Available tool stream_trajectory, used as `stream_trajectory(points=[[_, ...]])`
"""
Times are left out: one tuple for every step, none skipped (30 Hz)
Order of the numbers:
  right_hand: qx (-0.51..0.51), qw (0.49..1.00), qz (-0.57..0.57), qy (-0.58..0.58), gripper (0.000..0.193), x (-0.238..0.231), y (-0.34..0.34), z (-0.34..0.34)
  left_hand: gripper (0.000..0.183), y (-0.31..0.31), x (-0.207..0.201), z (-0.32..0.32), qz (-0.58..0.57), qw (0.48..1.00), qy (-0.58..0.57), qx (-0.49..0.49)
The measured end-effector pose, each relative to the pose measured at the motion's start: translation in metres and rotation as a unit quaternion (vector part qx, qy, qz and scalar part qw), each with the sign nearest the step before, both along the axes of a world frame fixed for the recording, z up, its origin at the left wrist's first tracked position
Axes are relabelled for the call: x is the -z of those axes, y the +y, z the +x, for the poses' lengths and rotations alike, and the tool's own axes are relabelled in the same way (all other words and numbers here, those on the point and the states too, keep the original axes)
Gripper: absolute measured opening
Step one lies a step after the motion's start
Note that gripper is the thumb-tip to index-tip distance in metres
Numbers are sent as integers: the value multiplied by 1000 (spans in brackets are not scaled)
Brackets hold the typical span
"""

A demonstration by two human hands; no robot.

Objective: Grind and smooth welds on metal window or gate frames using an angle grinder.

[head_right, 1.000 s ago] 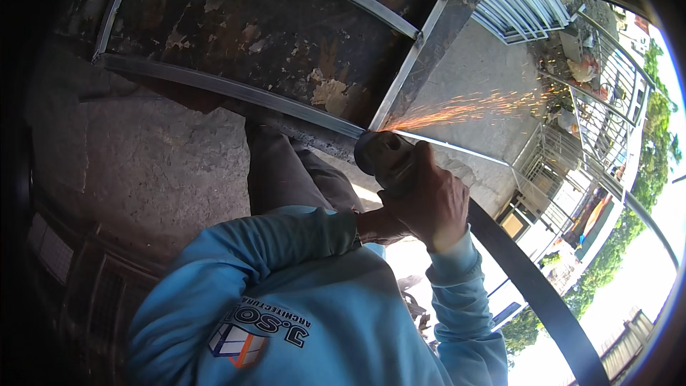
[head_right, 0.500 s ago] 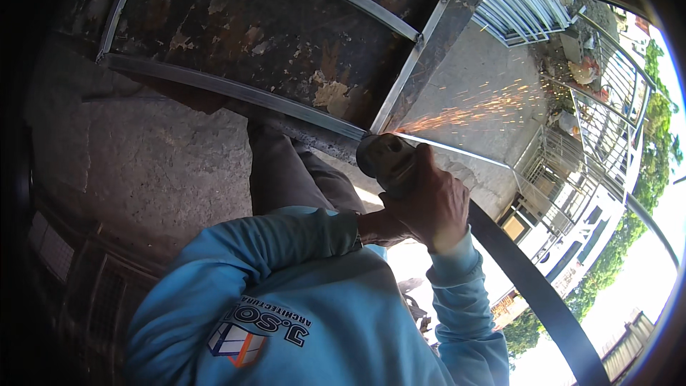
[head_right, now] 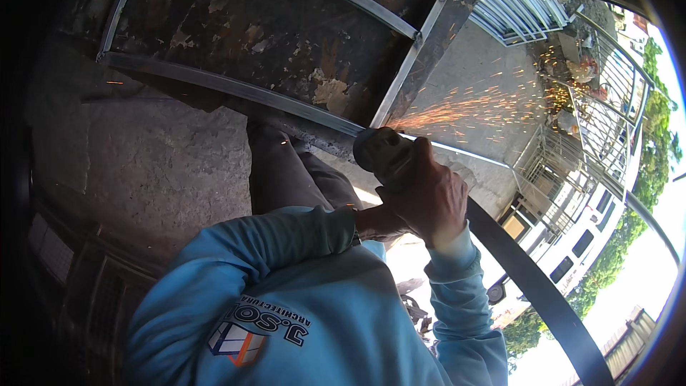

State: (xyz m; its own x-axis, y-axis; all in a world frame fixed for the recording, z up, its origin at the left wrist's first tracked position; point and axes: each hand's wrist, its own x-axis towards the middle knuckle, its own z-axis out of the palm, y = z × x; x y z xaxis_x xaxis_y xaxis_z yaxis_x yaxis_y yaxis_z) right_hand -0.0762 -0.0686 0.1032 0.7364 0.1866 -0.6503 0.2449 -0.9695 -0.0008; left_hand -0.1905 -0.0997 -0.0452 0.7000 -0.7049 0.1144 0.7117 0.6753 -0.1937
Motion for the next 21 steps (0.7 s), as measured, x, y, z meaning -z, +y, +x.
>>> stream_trajectory(points=[[5,1000,-1,-8,65,0,-2,-1,62,7,-7,4,41,998,-55,10],[10,1000,-3,-17,66,-1,-2,-1,62,11,-12,6,41,998,-56,10],[11,1000,-2,-18,66,-1,-2,-1,63,14,-15,8,42,998,-34,17],[6,1000,-2,-15,66,-1,-1,-1,65,14,-17,8,42,999,-12,23],[2,1000,-1,-13,66,-2,0,-1,65,12,-14,6,42,999,-13,23],[3,1000,-1,-15,66,-2,1,-1,65,8,-8,4,48,998,-39,1],[6,1000,1,-18,67,-2,1,-2,66,6,-6,3,53,996,-64,-20],[10,1000,2,-22,67,-2,0,-3,66,4,-6,2,52,996,-66,-19],[12,1000,1,-24,67,-2,-3,-4,58,2,-6,1,72,997,-36,-19],[14,1000,0,-10,68,0,-5,-4,58,2,-4,0,96,995,-2,-24],[19,1000,-6,0,69,0,-7,-6,58,-9,-1,-10,95,995,-4,-24],[19,1000,-8,-1,69,-2,-10,-9,60,-25,2,-26,94,995,7,-8],[23,1000,-16,8,71,-6,-15,-14,61,-35,5,-33,92,996,15,10],[34,999,-22,20,73,-4,-26,-19,62,11,-38,-9,98,993,40,44],[50,998,-21,18,75,-7,-26,-25,62,12,-40,-9,95,994,38,44],[49,998,-22,19,75,-7,-28,-30,61,10,-38,-10,82,995,45,37],[43,999,-12,0,76,-7,-30,-34,60,8,-35,-11,68,996,51,30],[37,999,-3,-19,76,-6,-32,-36,60,6,-32,-12,55,997,58,23],[41,999,-4,-19,76,-5,-33,-37,59,3,-28,-15,40,997,63,20],[44,999,8,-30,76,-3,-34,-36,59,0,-24,-17,26,997,69,16],[48,998,21,-41,76,-2,-34,-36,58,-3,-19,-20,13,997,75,13]])
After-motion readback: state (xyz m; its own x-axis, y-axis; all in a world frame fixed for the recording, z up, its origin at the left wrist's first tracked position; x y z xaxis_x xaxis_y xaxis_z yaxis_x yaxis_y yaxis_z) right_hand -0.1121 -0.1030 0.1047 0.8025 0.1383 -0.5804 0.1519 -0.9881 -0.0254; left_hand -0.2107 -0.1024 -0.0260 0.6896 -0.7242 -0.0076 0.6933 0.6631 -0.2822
